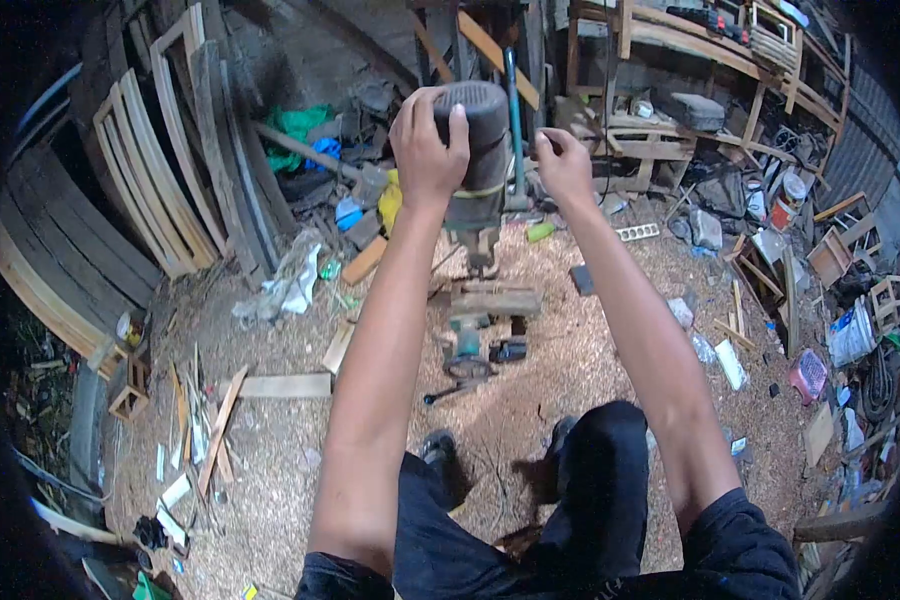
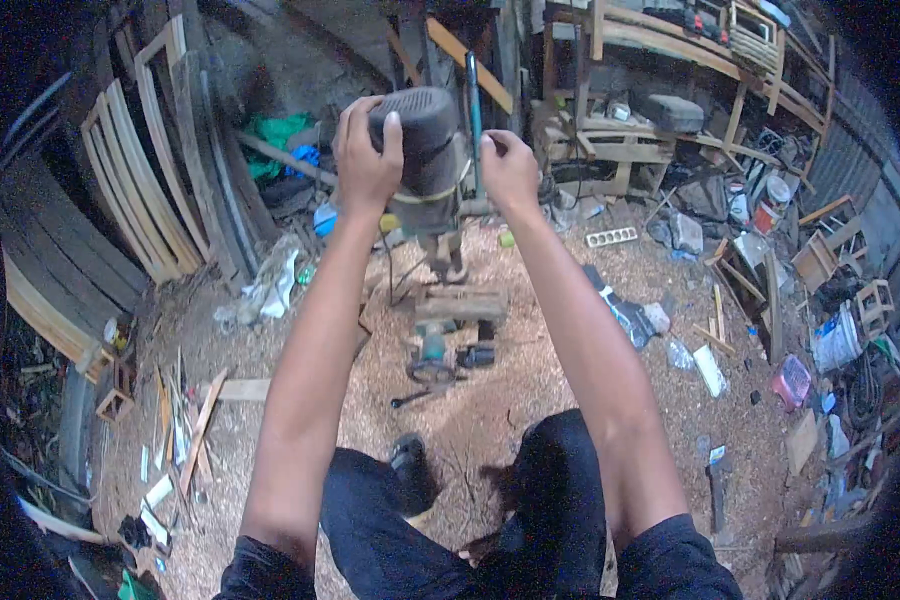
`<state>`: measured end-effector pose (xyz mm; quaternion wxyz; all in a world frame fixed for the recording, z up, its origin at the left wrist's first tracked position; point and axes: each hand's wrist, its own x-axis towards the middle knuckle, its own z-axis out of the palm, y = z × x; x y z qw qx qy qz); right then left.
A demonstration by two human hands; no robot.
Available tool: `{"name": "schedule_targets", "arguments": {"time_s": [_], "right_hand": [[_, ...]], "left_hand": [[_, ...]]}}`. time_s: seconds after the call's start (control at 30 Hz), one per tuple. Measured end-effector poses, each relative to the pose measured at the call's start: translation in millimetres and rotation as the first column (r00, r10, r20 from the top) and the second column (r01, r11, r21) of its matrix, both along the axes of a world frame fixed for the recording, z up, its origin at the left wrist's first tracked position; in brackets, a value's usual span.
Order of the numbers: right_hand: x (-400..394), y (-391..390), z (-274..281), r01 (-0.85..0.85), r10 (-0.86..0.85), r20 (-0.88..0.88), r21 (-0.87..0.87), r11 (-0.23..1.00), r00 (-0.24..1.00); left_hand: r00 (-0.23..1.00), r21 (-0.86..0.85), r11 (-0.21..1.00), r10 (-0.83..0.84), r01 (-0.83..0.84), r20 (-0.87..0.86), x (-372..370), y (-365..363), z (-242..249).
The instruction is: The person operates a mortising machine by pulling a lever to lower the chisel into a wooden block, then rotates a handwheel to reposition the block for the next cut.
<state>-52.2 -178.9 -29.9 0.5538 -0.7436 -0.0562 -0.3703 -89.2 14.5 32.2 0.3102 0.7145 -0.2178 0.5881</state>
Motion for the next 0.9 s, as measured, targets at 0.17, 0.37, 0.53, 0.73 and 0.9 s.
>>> {"name": "schedule_targets", "arguments": {"time_s": [0.17,0.37,0.53,0.73,0.9], "right_hand": [[105,-9,48,-0.006,0.000,-0.102,-0.063,0.998,0.995],[229,-3,57,-0.003,-0.051,-0.244,-0.214,0.977,0.968],[317,11,57,-0.081,0.059,-0.131,-0.171,0.982,0.990],[269,26,126,-0.099,0.166,-0.352,0.202,0.974,0.921],[205,12,136,-0.280,0.362,-0.315,0.278,0.919,0.877]], "left_hand": [[0.995,-0.026,0.995,0.096,-0.097,-0.032,66,-20,11],[0.999,-0.012,0.999,0.044,-0.045,-0.021,66,-17,4],[0.999,-0.005,0.999,0.041,-0.041,-0.003,70,-16,6],[0.995,-0.039,0.999,0.028,-0.024,0.100,81,-15,-3],[0.995,-0.023,0.998,0.064,-0.063,0.077,77,-15,-15]]}}
